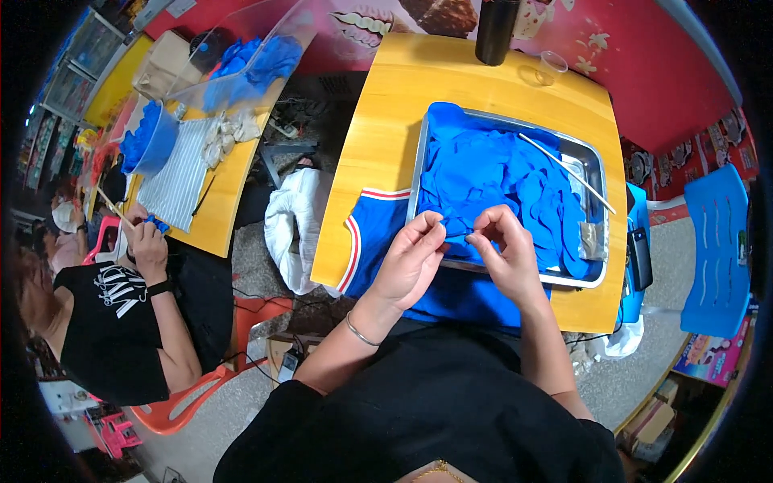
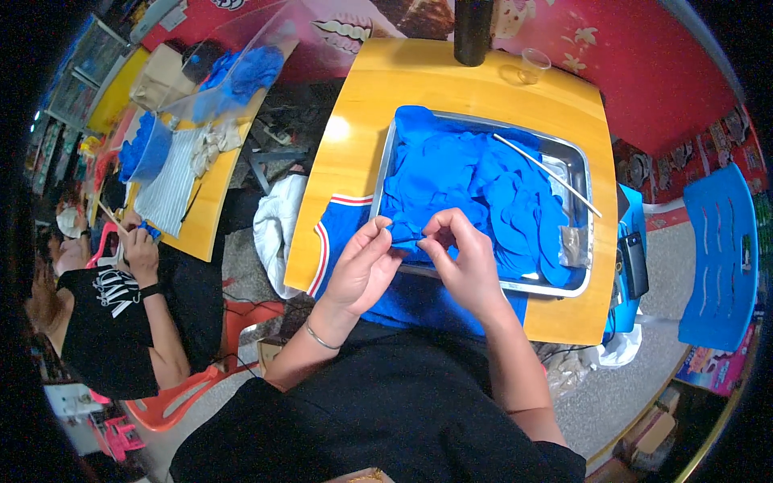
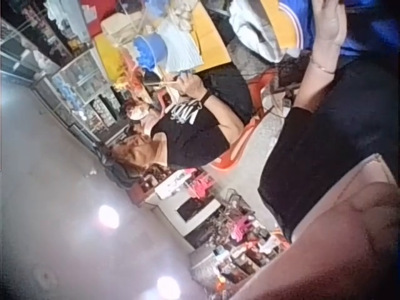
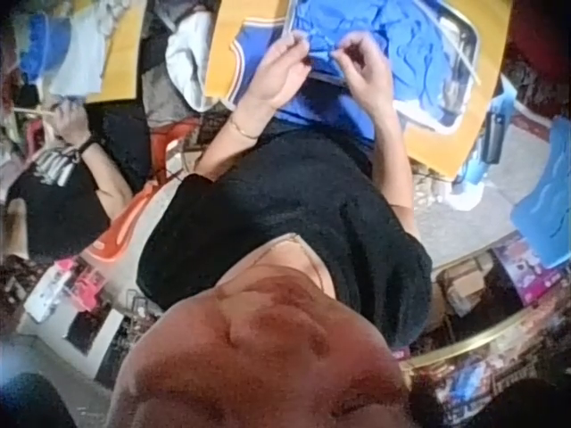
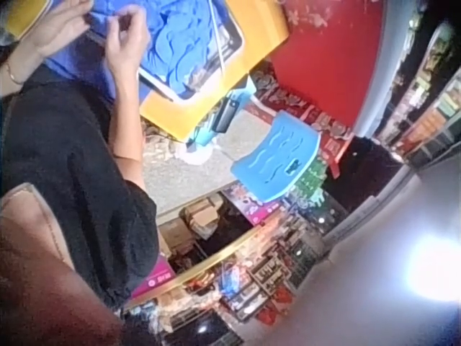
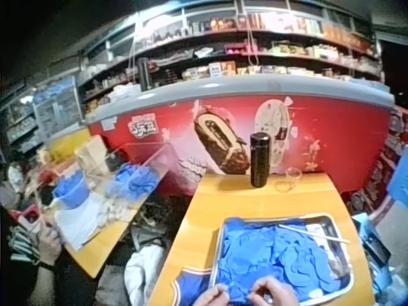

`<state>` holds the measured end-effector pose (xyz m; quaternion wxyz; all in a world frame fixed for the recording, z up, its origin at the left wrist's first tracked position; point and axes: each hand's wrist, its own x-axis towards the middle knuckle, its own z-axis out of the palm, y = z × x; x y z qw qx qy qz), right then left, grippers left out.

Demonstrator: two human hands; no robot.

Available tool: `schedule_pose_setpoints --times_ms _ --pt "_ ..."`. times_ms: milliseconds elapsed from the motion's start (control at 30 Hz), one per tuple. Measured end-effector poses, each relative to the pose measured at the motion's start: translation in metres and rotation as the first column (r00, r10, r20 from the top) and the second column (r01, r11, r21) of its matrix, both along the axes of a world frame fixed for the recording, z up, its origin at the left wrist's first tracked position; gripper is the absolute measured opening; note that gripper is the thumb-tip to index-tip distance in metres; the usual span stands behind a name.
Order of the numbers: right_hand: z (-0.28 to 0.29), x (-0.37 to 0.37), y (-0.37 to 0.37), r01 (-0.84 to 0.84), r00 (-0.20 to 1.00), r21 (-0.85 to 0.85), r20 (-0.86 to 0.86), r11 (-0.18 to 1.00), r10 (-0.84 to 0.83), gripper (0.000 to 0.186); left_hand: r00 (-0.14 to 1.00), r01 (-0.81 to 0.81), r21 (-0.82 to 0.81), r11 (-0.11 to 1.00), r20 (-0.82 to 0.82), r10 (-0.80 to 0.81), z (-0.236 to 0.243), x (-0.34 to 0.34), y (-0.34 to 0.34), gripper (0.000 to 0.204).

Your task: The recorder is assembling or detailing small blue fabric pieces and miniature jerseys using a wooden stick at a workshop table.

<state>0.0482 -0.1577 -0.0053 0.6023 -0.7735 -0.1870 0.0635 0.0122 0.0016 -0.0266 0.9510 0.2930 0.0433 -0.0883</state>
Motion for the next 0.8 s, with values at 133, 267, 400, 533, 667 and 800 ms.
schedule_pose_setpoints --times_ms 133,267,400,533,667,800 --pt "0.003 -0.003 0.001 0.004 1.000 0.000 0.020 1.000 -0.004 0.018 0.998 0.044 -0.227 0.973 -0.030 -0.052 -0.001 -0.002 -0.002 0.007" --pt "0.005 -0.004 0.003 -0.037 0.998 0.017 0.041 0.999 0.037 0.017 0.998 0.046 -0.282 0.958 -0.038 -0.059 -0.003 -0.001 -0.005 0.006" --pt "0.000 -0.007 0.003 -0.104 0.994 0.032 -0.019 0.994 0.105 0.017 0.990 -0.051 -0.331 0.942 -0.144 0.003 -0.006 -0.003 -0.008 0.010" --pt "-0.002 -0.009 0.002 -0.113 0.993 0.045 -0.037 0.993 0.115 0.018 0.994 -0.083 -0.271 0.959 -0.092 0.060 -0.008 -0.006 -0.009 0.020" --pt "0.002 -0.010 0.001 -0.084 0.996 0.042 -0.027 0.996 0.086 0.020 0.963 -0.209 0.215 0.954 0.213 0.163 -0.001 -0.006 -0.006 0.036" --pt "0.012 -0.009 0.002 -0.011 0.968 0.002 0.252 1.000 0.010 0.024 0.922 -0.309 0.539 0.784 0.373 0.107 0.008 -0.012 -0.008 0.038"
